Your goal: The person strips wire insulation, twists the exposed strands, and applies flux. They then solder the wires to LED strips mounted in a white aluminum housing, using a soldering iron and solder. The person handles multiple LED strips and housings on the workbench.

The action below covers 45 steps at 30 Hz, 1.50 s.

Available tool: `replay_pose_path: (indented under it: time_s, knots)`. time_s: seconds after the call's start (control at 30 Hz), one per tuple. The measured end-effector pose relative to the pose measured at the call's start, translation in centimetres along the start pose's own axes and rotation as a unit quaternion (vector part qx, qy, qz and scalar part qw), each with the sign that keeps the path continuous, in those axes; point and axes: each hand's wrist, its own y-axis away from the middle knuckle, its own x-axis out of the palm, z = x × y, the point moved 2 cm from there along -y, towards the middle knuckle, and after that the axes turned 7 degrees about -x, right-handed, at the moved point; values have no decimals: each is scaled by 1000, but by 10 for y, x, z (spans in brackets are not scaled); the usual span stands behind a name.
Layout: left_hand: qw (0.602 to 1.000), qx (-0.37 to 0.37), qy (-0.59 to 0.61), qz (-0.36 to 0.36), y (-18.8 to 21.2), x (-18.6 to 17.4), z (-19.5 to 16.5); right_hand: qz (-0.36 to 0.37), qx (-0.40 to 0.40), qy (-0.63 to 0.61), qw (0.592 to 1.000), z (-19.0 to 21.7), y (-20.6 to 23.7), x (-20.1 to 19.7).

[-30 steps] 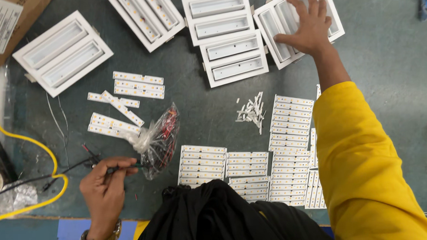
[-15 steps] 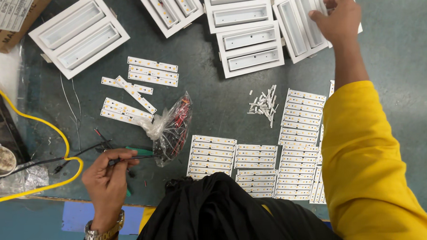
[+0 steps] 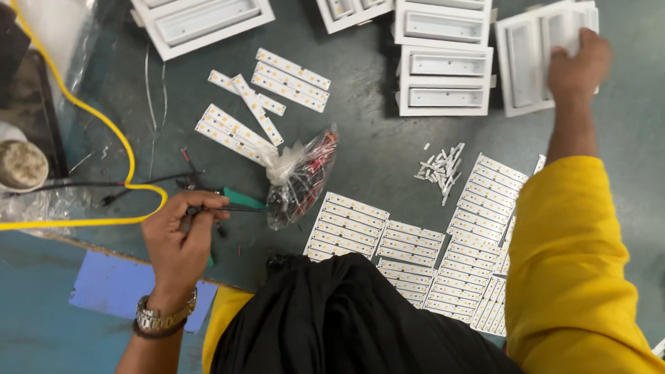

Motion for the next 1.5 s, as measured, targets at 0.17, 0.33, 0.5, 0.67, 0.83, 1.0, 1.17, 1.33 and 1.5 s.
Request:
replay_pose_path:
  time_s: [0.17, 0.33, 0.5, 0.67, 0.83, 1.0, 1.17, 1.33, 1.5]
  knots:
    - [1000, 1, 5, -10, 6, -6, 1, 78, 77, -18, 994, -12, 7, -23]
    - [1000, 18, -9, -7, 7, -3, -3, 102, 84, -6, 991, -5, 12, -47]
    - [999, 36, 23, 20, 8, 11, -6, 90, -16, -72, 993, 23, -2, -91]
    - [998, 32, 39, 37, 16, 18, -9, 64, -83, -174, 979, 76, -29, -84]
    - [997, 74, 26, 15, 31, 3, -16, 22, 9, -164, 986, 113, -47, -32]
    - [997, 73, 28, -21, 51, -19, -16, -72, -13, -45, 996, 133, -44, -4]
    - [995, 78, 38, -38, 63, -25, -11, -19, 81, -67, 994, 137, -40, 2]
    - [994, 93, 32, -43, 73, -26, -9, -82, 4, -27, 996, 159, -41, -3]
    - [993, 100, 26, -57, 86, -32, -9, -36, 31, -15, 999, 180, -41, -8]
